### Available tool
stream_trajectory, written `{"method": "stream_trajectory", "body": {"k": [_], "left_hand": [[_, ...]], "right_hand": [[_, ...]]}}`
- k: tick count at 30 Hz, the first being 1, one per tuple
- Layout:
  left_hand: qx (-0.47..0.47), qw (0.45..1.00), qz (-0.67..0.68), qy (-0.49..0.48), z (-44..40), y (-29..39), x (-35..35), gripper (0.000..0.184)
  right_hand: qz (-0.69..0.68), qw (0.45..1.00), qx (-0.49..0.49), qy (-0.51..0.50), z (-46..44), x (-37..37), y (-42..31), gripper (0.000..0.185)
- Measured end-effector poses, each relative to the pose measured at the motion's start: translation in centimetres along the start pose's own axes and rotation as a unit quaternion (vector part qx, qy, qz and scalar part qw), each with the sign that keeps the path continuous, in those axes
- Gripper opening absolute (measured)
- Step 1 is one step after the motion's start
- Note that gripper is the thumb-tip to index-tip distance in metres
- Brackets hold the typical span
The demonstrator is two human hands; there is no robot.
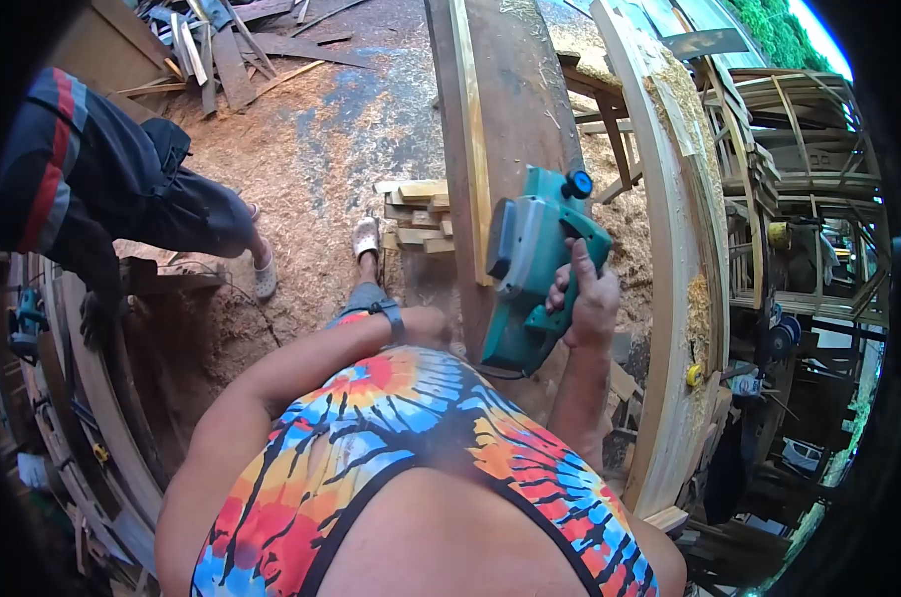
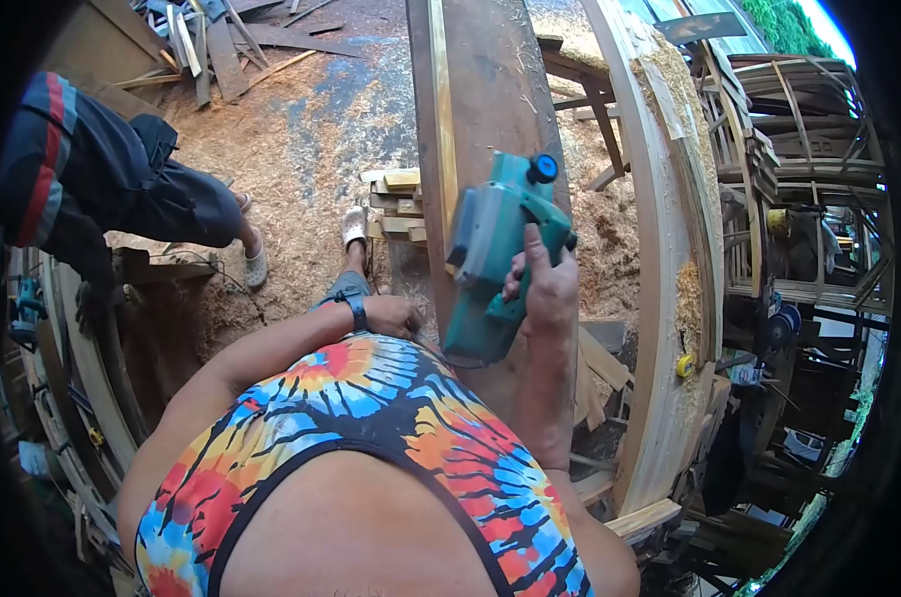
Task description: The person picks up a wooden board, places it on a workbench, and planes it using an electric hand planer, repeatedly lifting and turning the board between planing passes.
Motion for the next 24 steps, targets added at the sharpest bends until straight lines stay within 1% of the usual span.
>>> {"method": "stream_trajectory", "body": {"k": [1, 2, 4, 7, 10, 13, 14, 17, 18, 21, 24], "left_hand": [[-0.069, 0.996, -0.019, -0.060, 0.6, -1.1, 0.6, 0.031], [-0.085, 0.993, -0.082, -0.009, 0.9, -2.3, 0.0, 0.028], [-0.155, 0.985, -0.072, 0.022, 2.4, -5.9, -0.9, 0.028], [-0.259, 0.961, -0.084, 0.058, 5.7, -12.0, -1.7, 0.030], [-0.273, 0.936, -0.079, 0.205, 9.7, -15.6, -2.9, 0.028], [-0.354, 0.908, -0.014, 0.223, 12.6, -18.8, -3.0, 0.030], [-0.353, 0.903, -0.025, 0.244, 12.8, -19.9, -2.9, 0.030], [-0.375, 0.904, 0.033, 0.204, 12.6, -21.3, -4.6, 0.028], [-0.363, 0.903, 0.041, 0.227, 12.4, -20.9, -6.2, 0.026], [-0.341, 0.897, 0.032, 0.278, 11.2, -22.5, -10.2, 0.025], [-0.291, 0.907, 0.098, 0.288, 8.8, -25.9, -13.4, 0.026]], "right_hand": [[0.029, 0.999, -0.007, -0.013, 0.1, 0.5, 0.3, 0.037], [0.057, 0.998, -0.015, -0.030, 0.0, 0.9, 0.9, 0.037], [0.094, 0.993, -0.039, -0.064, 0.2, 2.6, 1.1, 0.035], [0.129, 0.988, -0.016, -0.080, -0.1, 4.1, 2.1, 0.032], [0.149, 0.982, -0.026, -0.115, -0.8, 4.8, 3.2, 0.030], [0.161, 0.981, -0.020, -0.103, -2.3, 5.6, 3.5, 0.029], [0.159, 0.982, -0.019, -0.102, -2.8, 6.0, 3.5, 0.029], [0.160, 0.982, -0.022, -0.102, -5.6, 7.9, 3.1, 0.027], [0.160, 0.982, -0.023, -0.101, -6.5, 8.5, 2.9, 0.026], [0.161, 0.982, -0.012, -0.098, -10.3, 10.7, 1.9, 0.024], [0.167, 0.982, -0.010, -0.090, -15.4, 13.9, 0.1, 0.025]]}}
Point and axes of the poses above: each hand's wrist, its own z-axis away from the middle knuckle, its own x-axis out of the palm, y = z × x, the point moved 10 cm from there along -z, towards the middle knuckle, and after that the axes turned 8 degrees about -z, right-handed, at the moved point
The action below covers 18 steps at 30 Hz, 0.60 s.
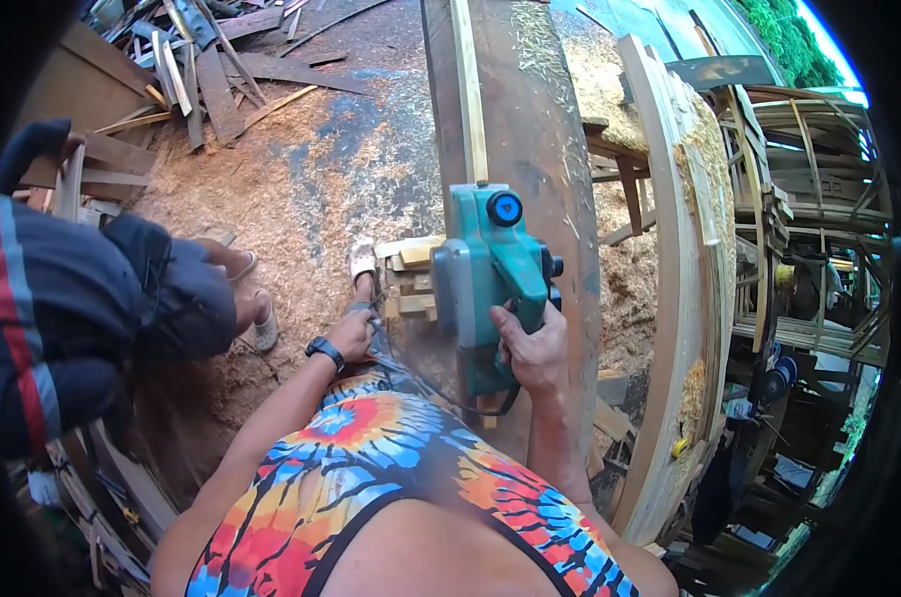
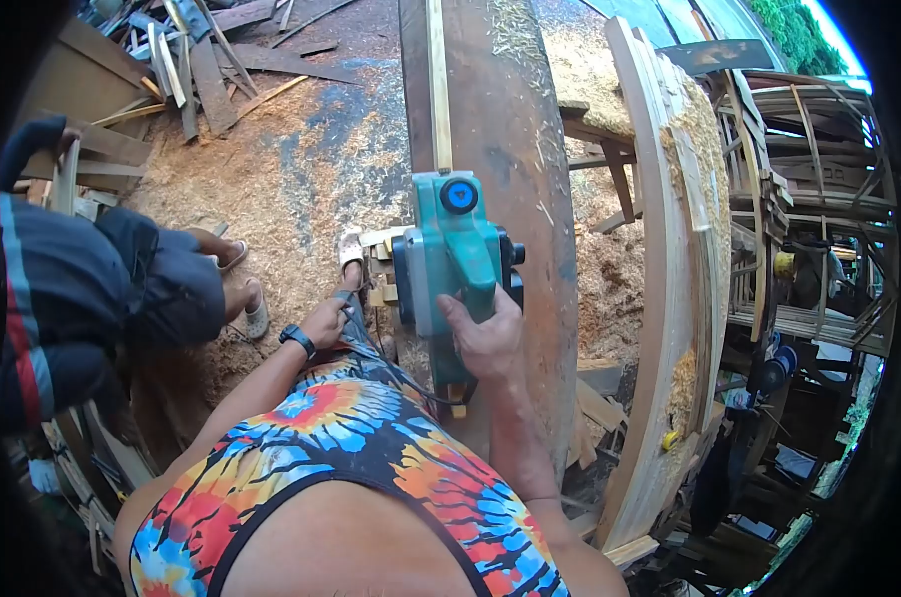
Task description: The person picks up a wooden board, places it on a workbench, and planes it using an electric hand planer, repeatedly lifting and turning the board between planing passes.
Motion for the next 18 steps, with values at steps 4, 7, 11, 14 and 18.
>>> {"method": "stream_trajectory", "body": {"k": [4, 7, 11, 14, 18], "left_hand": [[-0.041, 0.998, 0.024, 0.046, -5.7, 0.3, -6.1, 0.021], [-0.118, 0.979, 0.121, 0.116, -9.5, -1.2, -10.3, 0.022], [-0.185, 0.898, 0.351, 0.190, -14.3, -5.0, -11.8, 0.032], [-0.212, 0.848, 0.435, 0.215, -16.0, -2.9, -15.0, 0.025], [-0.192, 0.836, 0.469, 0.208, -17.0, 0.1, -18.1, 0.026]], "right_hand": [[0.005, 1.000, -0.027, -0.003, -9.6, 3.1, -4.5, 0.025], [0.037, 0.999, -0.002, -0.010, -17.4, 5.0, -7.7, 0.024], [0.049, 0.995, -0.084, -0.034, -28.5, 8.5, -13.8, 0.025], [0.073, 0.991, -0.102, -0.043, -37.2, 10.5, -17.1, 0.028], [0.069, 0.988, -0.126, -0.056, -49.1, 12.6, -19.1, 0.040]]}}
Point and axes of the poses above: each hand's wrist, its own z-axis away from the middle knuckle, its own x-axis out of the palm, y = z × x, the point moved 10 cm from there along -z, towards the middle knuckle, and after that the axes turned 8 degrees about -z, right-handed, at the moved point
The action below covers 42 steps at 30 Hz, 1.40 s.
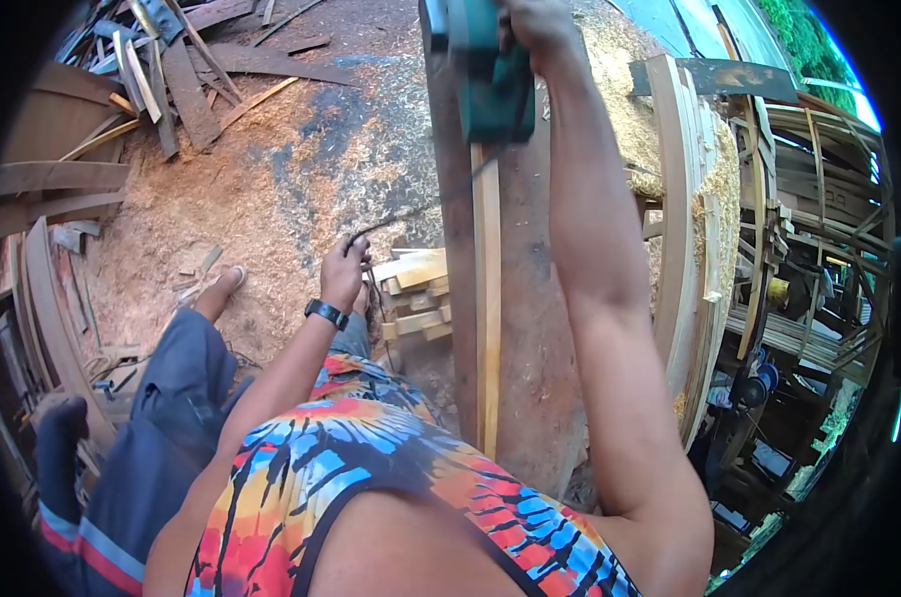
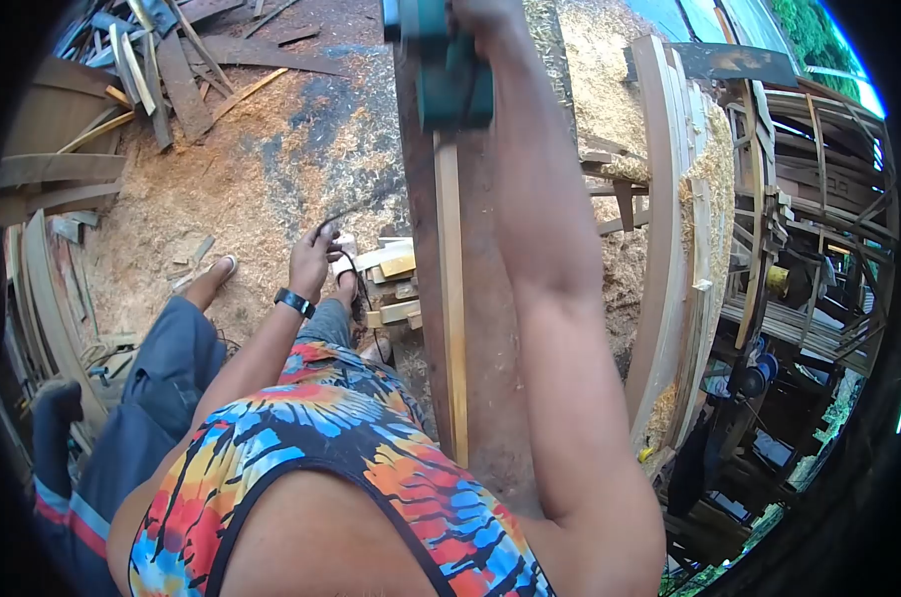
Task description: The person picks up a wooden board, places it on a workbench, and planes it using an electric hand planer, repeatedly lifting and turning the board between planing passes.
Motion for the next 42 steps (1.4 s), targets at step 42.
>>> {"method": "stream_trajectory", "body": {"k": [42], "left_hand": [[0.154, 0.771, -0.530, -0.319, 18.9, -16.6, 2.1, 0.025]], "right_hand": [[-0.099, 0.985, 0.119, 0.079, 59.7, -4.6, 8.9, 0.072]]}}
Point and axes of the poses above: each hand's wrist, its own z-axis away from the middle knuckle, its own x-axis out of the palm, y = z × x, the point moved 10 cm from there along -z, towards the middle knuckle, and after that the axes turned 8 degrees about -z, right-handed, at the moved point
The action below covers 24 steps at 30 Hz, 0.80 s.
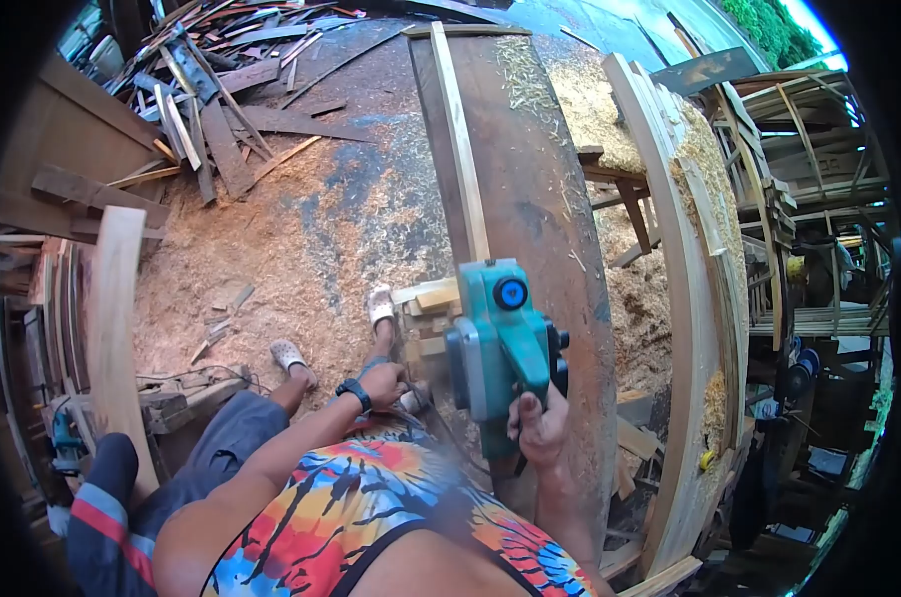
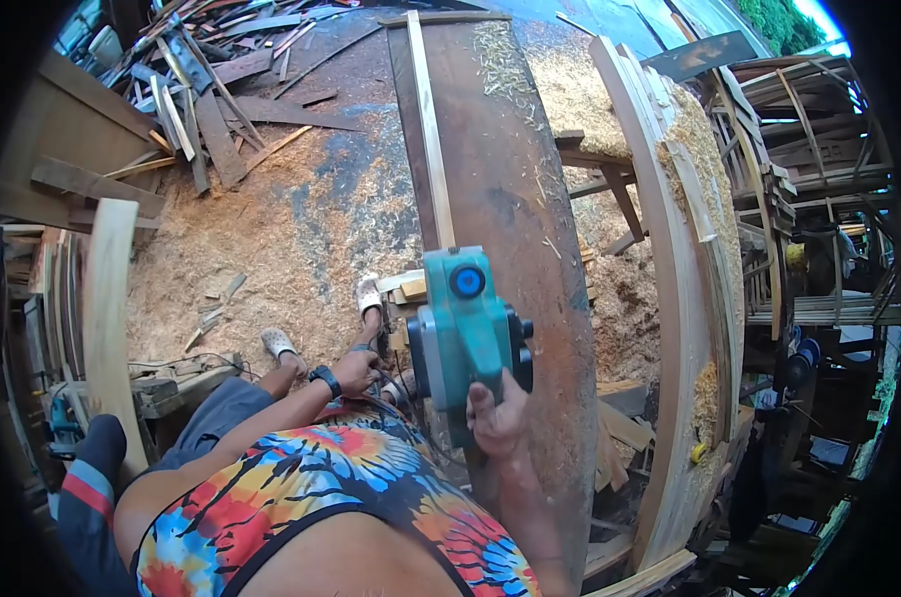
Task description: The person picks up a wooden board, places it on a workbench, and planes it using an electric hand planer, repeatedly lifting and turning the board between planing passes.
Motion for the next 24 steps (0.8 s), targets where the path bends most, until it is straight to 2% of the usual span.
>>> {"method": "stream_trajectory", "body": {"k": [5, 8, 12, 17, 18, 21, 22, 24], "left_hand": [[-0.030, 0.997, 0.045, 0.050, -1.0, -1.1, -4.9, 0.025], [-0.076, 0.994, 0.062, 0.047, -2.1, -3.0, -6.6, 0.024], [-0.079, 0.993, 0.074, 0.053, -4.8, -5.0, -8.1, 0.022], [-0.059, 0.985, 0.117, 0.109, -8.3, -5.5, -13.1, 0.023], [-0.072, 0.987, 0.109, 0.091, -9.2, -6.1, -13.6, 0.024], [-0.085, 0.981, 0.119, 0.130, -10.9, -6.8, -17.0, 0.025], [-0.094, 0.978, 0.128, 0.137, -11.2, -6.5, -18.5, 0.031], [-0.117, 0.959, 0.205, 0.157, -11.4, -6.2, -20.8, 0.035]], "right_hand": [[0.021, 1.000, -0.012, -0.017, -6.8, 2.4, -3.1, 0.063], [0.028, 0.999, -0.010, -0.025, -10.5, 3.5, -4.4, 0.061], [0.006, 0.999, -0.011, -0.032, -16.8, 5.9, -7.1, 0.059], [0.031, 0.998, -0.030, -0.040, -27.6, 9.4, -11.3, 0.056], [0.033, 0.998, -0.029, -0.044, -30.2, 10.1, -11.9, 0.056], [0.045, 0.997, -0.047, -0.038, -37.7, 12.9, -15.4, 0.056], [0.040, 0.997, -0.059, -0.037, -40.3, 13.9, -16.6, 0.057], [0.049, 0.995, -0.077, -0.038, -45.5, 15.6, -18.7, 0.060]]}}
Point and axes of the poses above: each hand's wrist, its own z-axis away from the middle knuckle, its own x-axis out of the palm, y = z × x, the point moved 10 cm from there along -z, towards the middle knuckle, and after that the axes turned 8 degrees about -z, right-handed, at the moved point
